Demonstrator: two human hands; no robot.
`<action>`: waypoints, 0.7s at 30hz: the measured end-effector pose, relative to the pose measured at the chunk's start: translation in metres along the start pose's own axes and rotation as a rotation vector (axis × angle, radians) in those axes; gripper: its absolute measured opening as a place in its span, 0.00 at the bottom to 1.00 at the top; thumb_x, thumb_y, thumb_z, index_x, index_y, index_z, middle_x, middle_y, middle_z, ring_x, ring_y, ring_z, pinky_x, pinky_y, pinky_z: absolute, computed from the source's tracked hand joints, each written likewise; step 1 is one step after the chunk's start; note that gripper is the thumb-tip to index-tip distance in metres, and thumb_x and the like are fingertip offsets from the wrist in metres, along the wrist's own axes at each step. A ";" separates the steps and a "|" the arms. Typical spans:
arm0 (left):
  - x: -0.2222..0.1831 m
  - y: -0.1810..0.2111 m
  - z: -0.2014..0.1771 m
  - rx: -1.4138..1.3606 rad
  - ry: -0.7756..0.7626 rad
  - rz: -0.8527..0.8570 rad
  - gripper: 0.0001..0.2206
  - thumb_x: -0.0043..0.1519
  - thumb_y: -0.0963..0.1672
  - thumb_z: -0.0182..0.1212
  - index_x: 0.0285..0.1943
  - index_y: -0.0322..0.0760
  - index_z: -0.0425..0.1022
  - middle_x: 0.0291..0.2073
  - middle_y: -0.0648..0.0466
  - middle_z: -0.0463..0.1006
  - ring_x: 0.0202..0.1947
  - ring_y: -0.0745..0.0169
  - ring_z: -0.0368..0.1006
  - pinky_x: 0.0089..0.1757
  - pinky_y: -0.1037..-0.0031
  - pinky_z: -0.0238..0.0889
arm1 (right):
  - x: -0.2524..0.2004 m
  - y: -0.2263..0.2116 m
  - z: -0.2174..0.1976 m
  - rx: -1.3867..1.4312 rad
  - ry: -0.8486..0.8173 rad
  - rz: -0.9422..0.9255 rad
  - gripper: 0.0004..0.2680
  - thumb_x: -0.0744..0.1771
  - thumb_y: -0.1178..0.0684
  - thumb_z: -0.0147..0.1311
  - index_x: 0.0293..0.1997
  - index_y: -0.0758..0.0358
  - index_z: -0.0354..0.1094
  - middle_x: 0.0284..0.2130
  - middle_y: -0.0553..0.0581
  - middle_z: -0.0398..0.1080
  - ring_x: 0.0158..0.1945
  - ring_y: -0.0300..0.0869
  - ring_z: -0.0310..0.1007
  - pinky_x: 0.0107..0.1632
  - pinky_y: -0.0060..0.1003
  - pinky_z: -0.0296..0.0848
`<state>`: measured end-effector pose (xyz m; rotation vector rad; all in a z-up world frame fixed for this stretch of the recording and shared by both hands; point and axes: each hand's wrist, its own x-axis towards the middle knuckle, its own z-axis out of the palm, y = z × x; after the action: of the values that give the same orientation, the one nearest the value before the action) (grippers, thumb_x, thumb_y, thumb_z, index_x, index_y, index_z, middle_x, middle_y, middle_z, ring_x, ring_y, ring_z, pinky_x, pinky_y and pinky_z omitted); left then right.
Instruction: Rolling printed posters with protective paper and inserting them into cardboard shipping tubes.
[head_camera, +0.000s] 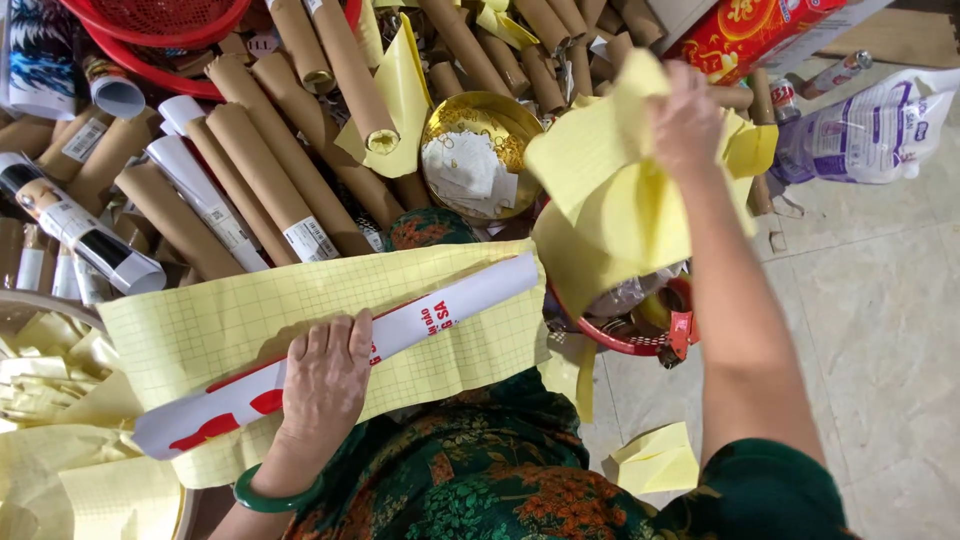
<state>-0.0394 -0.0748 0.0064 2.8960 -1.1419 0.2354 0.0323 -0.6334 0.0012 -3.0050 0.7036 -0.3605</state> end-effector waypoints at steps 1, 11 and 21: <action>-0.004 0.000 0.001 0.032 0.042 0.013 0.25 0.57 0.41 0.60 0.65 0.32 0.64 0.44 0.49 0.75 0.44 0.53 0.72 0.46 0.63 0.67 | -0.006 -0.023 0.006 0.035 0.102 -0.179 0.20 0.72 0.44 0.52 0.70 0.61 0.58 0.55 0.72 0.65 0.54 0.65 0.70 0.56 0.63 0.72; -0.001 -0.004 -0.003 0.045 0.083 0.035 0.26 0.58 0.43 0.57 0.68 0.31 0.62 0.46 0.49 0.73 0.44 0.53 0.69 0.47 0.63 0.63 | -0.117 -0.128 0.033 0.940 -0.974 0.051 0.16 0.69 0.43 0.52 0.57 0.63 0.73 0.53 0.56 0.77 0.57 0.46 0.73 0.62 0.40 0.69; -0.009 0.004 0.006 0.079 0.134 0.009 0.28 0.60 0.44 0.57 0.71 0.35 0.60 0.48 0.50 0.70 0.47 0.53 0.67 0.51 0.62 0.63 | -0.086 -0.177 -0.012 0.476 -0.932 -0.341 0.05 0.67 0.54 0.59 0.43 0.59 0.78 0.35 0.52 0.81 0.34 0.38 0.76 0.42 0.32 0.74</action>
<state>-0.0482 -0.0720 -0.0007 2.8903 -1.1497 0.4785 0.0309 -0.4367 0.0093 -2.3935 0.0062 0.7253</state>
